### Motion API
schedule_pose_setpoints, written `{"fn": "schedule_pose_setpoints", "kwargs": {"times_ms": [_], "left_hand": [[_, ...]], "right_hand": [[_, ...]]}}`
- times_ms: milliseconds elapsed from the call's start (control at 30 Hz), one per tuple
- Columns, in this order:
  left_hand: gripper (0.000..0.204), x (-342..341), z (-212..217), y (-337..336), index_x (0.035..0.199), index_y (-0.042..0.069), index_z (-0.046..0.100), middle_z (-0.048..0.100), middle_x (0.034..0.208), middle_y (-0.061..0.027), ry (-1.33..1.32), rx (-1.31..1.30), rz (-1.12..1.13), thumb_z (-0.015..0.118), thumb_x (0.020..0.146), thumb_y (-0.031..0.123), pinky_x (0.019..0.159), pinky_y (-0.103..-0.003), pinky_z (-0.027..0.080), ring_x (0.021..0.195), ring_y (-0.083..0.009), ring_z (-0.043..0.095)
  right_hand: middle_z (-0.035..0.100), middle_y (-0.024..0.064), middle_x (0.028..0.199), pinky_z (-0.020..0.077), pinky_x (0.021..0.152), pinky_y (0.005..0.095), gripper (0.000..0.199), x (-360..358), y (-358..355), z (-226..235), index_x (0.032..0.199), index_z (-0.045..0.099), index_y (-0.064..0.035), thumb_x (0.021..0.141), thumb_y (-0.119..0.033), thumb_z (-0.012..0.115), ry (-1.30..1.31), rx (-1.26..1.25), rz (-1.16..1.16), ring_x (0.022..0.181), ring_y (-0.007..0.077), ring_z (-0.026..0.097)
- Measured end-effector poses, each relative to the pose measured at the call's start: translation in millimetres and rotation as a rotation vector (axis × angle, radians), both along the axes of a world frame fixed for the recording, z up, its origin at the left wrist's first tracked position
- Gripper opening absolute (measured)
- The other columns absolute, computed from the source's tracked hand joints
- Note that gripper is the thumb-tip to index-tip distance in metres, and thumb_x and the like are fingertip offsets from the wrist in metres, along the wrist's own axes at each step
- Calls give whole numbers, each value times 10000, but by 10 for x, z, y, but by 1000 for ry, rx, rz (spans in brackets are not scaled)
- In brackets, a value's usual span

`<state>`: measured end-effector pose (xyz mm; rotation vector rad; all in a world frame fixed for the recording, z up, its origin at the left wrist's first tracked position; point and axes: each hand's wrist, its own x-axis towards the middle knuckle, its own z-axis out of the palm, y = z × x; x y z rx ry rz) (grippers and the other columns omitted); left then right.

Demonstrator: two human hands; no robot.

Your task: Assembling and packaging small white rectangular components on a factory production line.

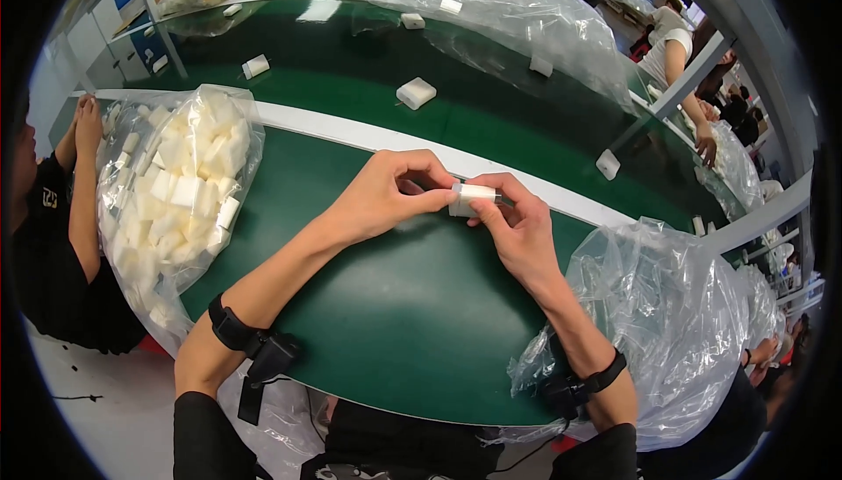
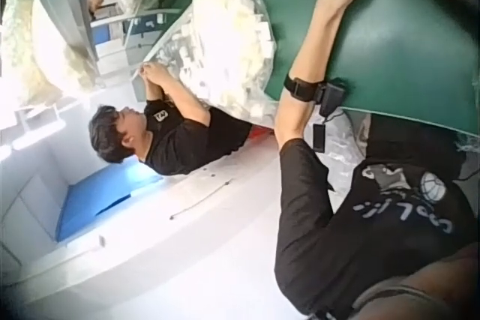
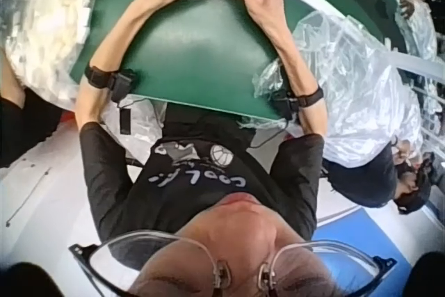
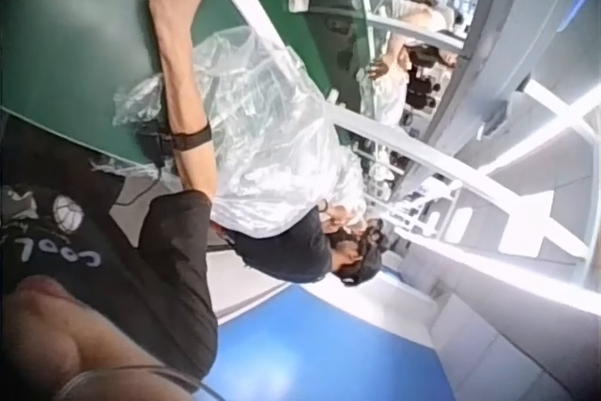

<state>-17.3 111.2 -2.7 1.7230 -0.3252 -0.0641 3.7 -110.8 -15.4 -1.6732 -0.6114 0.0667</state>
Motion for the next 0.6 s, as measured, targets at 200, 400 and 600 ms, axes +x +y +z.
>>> {"fn": "schedule_pose_setpoints", "kwargs": {"times_ms": [200, 400, 600], "left_hand": [[167, 3, 40, 45, 1012, -3, 712, 709, 973, -35, 33, 64, 9, 763, 898, 108, 767, -245, 512, 830, -80, 641], [531, -58, 98, -147, 1383, -12, 485, 569, 1031, -75, 89, -306, -118, 699, 897, -38, 729, -292, 603, 822, -185, 697], [663, -62, 139, -166, 1485, 66, 407, 463, 976, -29, 150, -148, -239, 682, 895, -55, 728, -289, 598, 833, -184, 701]], "right_hand": [[702, 74, 999, 544, 718, 255, 196, 5, 46, -76, 1147, 642, 25, 994, -96, 655, 8, 32, 22, 837, 116, 659], [605, 102, 1113, 559, 816, 272, 393, -33, 89, 84, 1318, 506, 32, 973, -56, 672, 122, 297, -16, 952, 156, 669], [493, 109, 1138, 551, 830, 272, 506, 14, 21, -88, 1317, 450, 19, 911, -53, 743, 162, 305, 0, 1003, 159, 644]]}}
